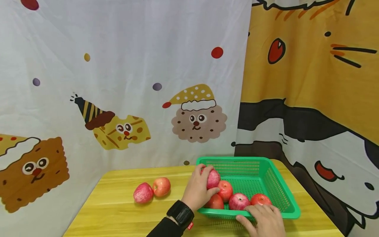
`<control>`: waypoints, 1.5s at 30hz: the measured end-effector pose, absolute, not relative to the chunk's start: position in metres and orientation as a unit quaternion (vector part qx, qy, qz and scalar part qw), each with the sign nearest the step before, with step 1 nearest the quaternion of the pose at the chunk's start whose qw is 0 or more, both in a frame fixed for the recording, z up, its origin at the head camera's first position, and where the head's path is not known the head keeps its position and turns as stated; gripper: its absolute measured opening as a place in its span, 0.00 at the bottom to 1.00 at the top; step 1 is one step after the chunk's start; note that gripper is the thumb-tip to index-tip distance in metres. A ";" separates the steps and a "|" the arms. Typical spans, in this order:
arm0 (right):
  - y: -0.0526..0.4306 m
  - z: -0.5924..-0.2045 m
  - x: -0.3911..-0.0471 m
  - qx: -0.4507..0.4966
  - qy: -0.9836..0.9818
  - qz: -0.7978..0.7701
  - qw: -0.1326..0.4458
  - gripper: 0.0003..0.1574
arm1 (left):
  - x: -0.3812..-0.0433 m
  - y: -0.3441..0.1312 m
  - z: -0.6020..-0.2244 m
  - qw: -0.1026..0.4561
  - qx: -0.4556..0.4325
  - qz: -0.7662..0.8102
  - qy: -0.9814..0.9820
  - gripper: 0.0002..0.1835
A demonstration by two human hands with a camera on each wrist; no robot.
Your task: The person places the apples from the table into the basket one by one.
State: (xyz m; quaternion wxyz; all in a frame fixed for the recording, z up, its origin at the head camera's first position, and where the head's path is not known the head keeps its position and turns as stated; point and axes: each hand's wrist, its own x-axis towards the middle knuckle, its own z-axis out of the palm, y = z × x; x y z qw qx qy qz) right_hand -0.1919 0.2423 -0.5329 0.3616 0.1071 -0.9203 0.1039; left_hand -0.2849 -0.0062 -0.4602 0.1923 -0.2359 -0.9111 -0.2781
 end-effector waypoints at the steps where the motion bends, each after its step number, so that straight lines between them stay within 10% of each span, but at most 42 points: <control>1: 0.242 -0.533 -0.192 0.109 -0.920 0.103 0.363 0.23 | -0.286 -0.005 -0.464 0.193 -0.241 -0.272 -0.911 0.41; 14: 0.246 -0.535 -0.199 0.145 -0.891 0.112 0.416 0.25 | -0.296 0.007 -0.480 0.119 -0.250 -0.247 -0.929 0.41; 45: 0.247 -0.538 -0.200 0.149 -0.886 0.119 0.423 0.27 | -0.295 0.014 -0.486 0.177 -0.238 -0.152 -0.943 0.46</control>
